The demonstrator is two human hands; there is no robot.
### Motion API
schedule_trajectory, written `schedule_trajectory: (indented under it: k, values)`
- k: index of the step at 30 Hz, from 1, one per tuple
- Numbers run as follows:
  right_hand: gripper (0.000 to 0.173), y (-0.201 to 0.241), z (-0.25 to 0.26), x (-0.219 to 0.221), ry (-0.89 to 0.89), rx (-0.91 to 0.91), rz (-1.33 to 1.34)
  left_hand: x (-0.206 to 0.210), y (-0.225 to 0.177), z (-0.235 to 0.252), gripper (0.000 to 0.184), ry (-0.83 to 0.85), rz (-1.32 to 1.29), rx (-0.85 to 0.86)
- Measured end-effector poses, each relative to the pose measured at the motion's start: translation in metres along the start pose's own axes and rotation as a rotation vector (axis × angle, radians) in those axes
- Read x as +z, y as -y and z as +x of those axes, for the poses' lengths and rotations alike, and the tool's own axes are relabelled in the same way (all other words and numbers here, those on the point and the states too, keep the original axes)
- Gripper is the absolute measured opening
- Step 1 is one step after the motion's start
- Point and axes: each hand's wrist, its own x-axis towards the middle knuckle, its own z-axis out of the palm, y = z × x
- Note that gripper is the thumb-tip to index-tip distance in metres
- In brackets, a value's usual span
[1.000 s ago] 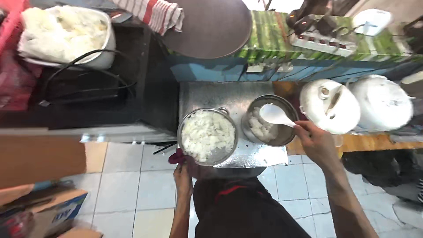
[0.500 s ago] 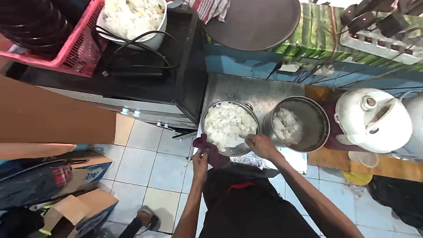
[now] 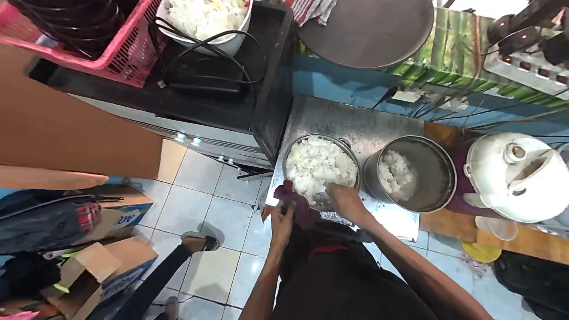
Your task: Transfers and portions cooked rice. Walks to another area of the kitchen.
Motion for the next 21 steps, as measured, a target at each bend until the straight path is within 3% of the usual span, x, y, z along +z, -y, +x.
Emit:
schedule_trajectory:
  k: [21]
  values:
    - [0.043,-0.041,-0.003,0.013,-0.279,-0.094,0.315,-0.001,-0.015,0.018,0.021,0.091,0.058,0.060]
